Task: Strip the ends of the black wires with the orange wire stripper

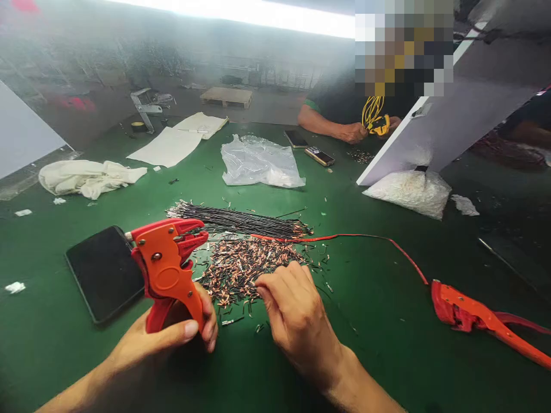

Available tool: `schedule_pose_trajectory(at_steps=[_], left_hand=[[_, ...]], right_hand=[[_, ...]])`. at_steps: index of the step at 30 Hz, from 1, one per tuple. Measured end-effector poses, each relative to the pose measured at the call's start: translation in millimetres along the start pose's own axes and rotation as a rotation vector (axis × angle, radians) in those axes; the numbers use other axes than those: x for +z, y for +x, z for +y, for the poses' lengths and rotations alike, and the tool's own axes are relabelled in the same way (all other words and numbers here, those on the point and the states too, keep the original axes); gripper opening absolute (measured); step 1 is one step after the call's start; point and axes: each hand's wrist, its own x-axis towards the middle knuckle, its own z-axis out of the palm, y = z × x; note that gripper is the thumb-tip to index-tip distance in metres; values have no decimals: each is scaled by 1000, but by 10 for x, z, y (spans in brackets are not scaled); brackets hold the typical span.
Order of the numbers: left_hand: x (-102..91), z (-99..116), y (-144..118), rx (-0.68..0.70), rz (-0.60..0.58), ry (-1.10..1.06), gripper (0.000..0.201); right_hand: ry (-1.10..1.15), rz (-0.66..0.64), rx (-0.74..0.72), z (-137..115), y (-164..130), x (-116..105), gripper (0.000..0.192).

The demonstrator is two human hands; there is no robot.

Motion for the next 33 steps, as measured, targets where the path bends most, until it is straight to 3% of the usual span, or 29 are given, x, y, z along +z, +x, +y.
schedule_pose_trajectory(at_steps=[7,16,23,33], left_hand=[[-39,-30,-19,5,-48,43,26],[-30,-92,-17,-1,-21,2,25],[-39,-84,-14,-26,-32,-19,25],[-43,-96,-11,-48,-38,-36,27]], right_hand=[[6,-3,-87,70,-2,90,17],[-128,118,-79,32,7,130,12],[-105,65,-82,57,36,153,15],[-238,202,-61,50,-62,204,18]])
